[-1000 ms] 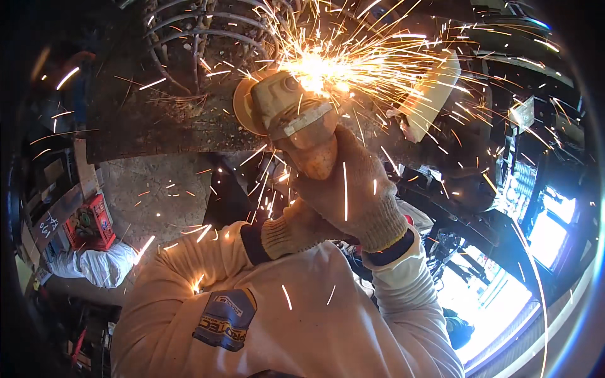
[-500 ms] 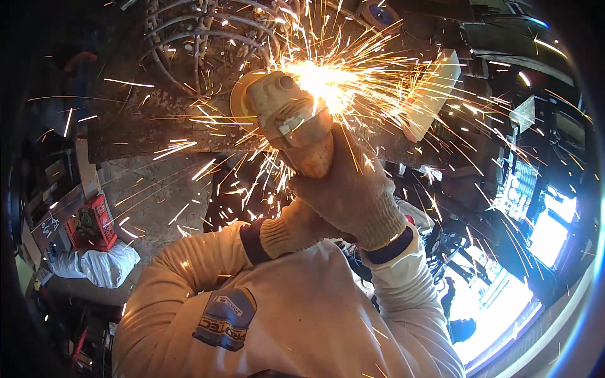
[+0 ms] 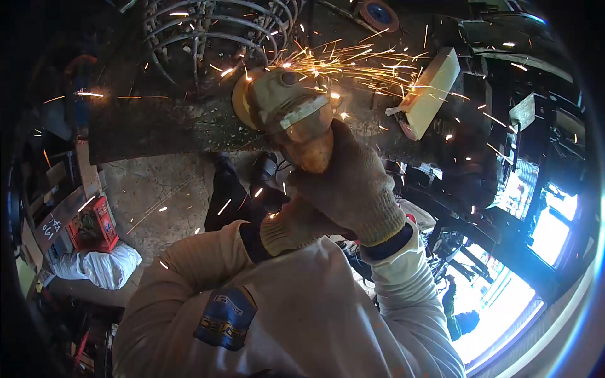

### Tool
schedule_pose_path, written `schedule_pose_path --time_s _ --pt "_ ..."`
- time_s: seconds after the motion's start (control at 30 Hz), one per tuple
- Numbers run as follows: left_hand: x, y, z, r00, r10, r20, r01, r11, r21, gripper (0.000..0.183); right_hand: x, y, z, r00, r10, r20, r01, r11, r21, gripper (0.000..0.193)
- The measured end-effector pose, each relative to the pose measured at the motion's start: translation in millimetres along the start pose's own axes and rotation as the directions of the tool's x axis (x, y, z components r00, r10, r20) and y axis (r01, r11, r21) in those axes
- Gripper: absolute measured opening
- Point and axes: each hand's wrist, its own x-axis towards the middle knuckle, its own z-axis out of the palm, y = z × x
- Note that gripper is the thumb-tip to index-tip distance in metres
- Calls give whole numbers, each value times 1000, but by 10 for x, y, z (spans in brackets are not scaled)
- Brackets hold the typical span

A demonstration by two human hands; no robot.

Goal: The person uses an angle grinder to smooth a metal cage-like guard, then hits a metal rod with a hammer, and finally welds the rod to the guard with a welding torch.

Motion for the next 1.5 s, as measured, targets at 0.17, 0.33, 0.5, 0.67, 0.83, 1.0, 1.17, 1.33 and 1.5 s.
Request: schedule_pose_path --time_s 0.17,0.33,0.5,0.67,0.83,1.0,1.17,1.33,1.5 --pt "15 29 132 991 100 89 -126 918 375 67 -102 12 -18 997 65 33 -63 996 -64 73" --pt "30 38 214 999 11 43 -38 723 690 67 -267 209 -29 996 89 -12 -88 993 76 75" --pt "131 59 386 997 -72 9 2 147 989 68 -363 515 -34 975 63 -215 -18 979 204 75" --pt "280 -133 409 985 70 157 -131 -287 949 70 -393 880 58 930 23 -366 102 942 319 64" --pt "369 -132 580 988 74 134 -98 -366 926 76 -385 1191 114 896 -76 -438 313 807 500 57" --pt "328 -135 602 989 92 -115 146 -538 830 76 -387 1173 3 907 -44 -419 263 836 482 59" --pt "265 -105 778 921 331 -208 327 -363 872 77 -208 1360 94 906 -74 -416 346 695 630 58" --pt "279 -23 803 921 234 -312 362 -212 908 80 -64 1458 143 922 -132 -365 386 406 828 56" --pt "275 147 655 986 61 -152 104 481 871 73 208 1544 180 906 -300 -299 240 -218 946 69"
